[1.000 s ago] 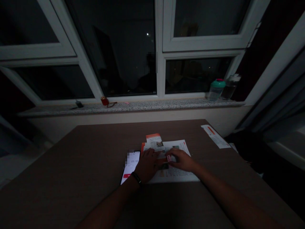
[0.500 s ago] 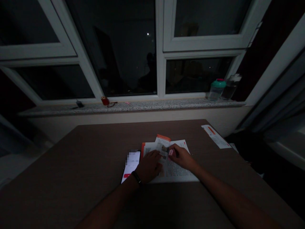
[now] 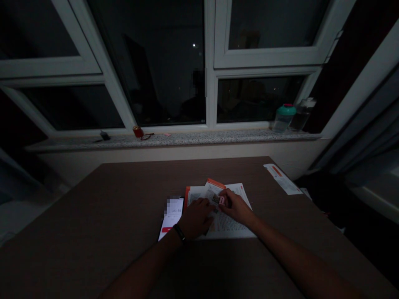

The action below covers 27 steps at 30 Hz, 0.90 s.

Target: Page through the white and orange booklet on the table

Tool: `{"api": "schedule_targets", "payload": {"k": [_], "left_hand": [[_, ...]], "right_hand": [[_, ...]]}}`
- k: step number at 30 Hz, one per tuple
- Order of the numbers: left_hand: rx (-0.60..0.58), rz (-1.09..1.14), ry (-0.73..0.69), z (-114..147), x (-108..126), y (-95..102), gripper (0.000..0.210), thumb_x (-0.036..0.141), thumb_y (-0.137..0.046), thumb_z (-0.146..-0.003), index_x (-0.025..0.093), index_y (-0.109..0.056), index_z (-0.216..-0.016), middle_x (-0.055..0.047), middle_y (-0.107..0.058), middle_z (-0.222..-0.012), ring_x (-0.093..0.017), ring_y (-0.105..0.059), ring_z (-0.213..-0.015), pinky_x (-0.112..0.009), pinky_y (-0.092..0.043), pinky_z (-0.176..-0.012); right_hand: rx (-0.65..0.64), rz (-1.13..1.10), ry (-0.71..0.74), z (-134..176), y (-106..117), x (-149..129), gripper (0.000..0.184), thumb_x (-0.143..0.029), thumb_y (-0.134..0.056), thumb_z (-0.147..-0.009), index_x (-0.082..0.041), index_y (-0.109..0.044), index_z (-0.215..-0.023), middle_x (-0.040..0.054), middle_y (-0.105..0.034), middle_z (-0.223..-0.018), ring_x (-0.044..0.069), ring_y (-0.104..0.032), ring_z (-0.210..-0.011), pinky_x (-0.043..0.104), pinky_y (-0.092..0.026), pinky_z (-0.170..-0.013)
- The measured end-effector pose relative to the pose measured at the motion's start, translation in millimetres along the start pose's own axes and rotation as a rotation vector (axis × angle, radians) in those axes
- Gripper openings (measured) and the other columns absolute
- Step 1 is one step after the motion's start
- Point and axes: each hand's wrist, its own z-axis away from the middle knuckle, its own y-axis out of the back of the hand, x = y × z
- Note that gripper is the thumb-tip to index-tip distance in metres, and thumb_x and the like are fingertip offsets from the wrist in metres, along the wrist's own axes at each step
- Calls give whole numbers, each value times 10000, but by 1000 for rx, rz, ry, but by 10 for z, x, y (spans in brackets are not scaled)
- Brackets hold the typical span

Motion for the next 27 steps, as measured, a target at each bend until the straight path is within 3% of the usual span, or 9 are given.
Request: {"api": "schedule_targets", "payload": {"k": [2,7,11,19,27], "left_hand": [[-1,-10,-3,-3,3,-3,323,224,-597,-887,242,-567,-1208,-60,-545,-1154,-257,-493,-1110,-398,-432,-948],[9,-12,1,-7,-7,-19,365,229,-596,-889,253,-552,-1251,-63,-536,-1159,-256,-487,-1119,-397,-427,-951],[-7,6,0,-9,-16,-13,372,220,-603,-880,251,-559,-1248,-60,-538,-1152,-255,-492,-1110,-399,-432,-942],[-2,22,15,-5,-7,-8,358,224,-593,-887,258,-576,-1242,-64,-532,-1179,-260,-493,-1129,-406,-424,-961],[2,17,26,-5,-20,-32,386,221,-622,-864,271,-576,-1244,-68,-537,-1241,-272,-495,-1157,-434,-425,-982]], "right_hand": [[2,-1,-11,-4,-9,8,318,-218,-644,-771,-234,-495,-1052,-30,-612,-788,147,-567,-666,228,-393,-596],[-30,33,81,-15,-18,6,115,-192,-631,-784,-211,-524,-819,-29,-562,-727,133,-521,-638,225,-364,-586],[-34,35,136,-29,-31,13,126,-167,-632,-777,-205,-513,-767,-23,-555,-742,135,-515,-669,224,-357,-605],[169,111,70,-117,-77,146,159,-142,-582,-774,-212,-451,-717,-24,-515,-717,140,-491,-654,234,-342,-604],[-35,25,156,-65,-69,110,177,-146,-599,-757,-216,-447,-698,-11,-562,-755,150,-524,-700,240,-378,-638]]}}
